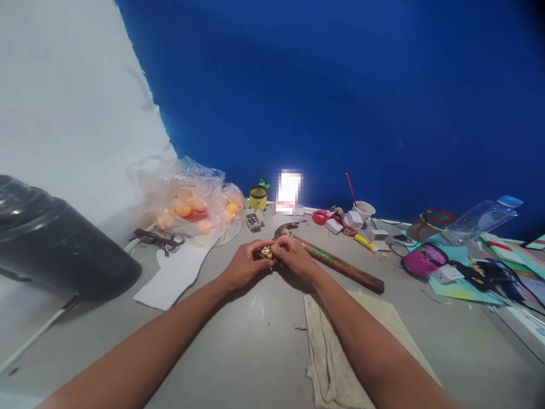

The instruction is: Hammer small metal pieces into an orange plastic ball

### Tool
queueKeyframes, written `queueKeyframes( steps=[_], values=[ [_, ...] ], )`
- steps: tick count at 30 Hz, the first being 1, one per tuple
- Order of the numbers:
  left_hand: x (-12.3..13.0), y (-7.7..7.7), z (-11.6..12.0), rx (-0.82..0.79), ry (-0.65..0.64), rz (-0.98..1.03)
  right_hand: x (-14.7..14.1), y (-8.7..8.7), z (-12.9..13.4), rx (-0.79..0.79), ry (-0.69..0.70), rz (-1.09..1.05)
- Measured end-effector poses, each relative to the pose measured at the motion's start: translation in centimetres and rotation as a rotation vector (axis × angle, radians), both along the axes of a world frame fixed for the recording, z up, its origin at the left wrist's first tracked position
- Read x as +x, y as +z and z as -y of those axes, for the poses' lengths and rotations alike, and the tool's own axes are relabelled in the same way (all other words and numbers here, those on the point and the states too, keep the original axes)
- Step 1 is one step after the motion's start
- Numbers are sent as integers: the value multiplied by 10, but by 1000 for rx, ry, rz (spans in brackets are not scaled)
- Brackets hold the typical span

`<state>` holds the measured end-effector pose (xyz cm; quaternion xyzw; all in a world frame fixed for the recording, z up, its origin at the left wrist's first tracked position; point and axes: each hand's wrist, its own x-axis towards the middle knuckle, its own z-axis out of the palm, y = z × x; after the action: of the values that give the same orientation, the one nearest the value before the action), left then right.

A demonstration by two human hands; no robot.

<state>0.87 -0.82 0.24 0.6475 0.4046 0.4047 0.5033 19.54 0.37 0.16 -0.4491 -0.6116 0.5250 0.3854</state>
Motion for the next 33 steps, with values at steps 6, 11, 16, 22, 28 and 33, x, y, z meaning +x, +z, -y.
queueKeyframes(
  steps=[6, 11, 16, 22, 28, 33],
  values=[
    [3, 1, 2, -284, -18, 262, 25, 12, -7, 244, -408, 491],
    [3, 4, -2, -436, -17, 418, 30, 11, -5, 353, -357, 1190],
    [0, 11, 0, -343, 7, 361, 29, 5, -6, 328, -289, 1320],
    [-4, 8, -6, -143, 232, 40, 25, 10, -2, 310, -353, 1273],
    [-6, -2, -15, -113, 224, 43, 21, 14, 5, 698, -542, 1186],
    [-6, 0, -13, -156, 192, 97, 17, 7, 11, 1053, -584, 1105]
  ],
)
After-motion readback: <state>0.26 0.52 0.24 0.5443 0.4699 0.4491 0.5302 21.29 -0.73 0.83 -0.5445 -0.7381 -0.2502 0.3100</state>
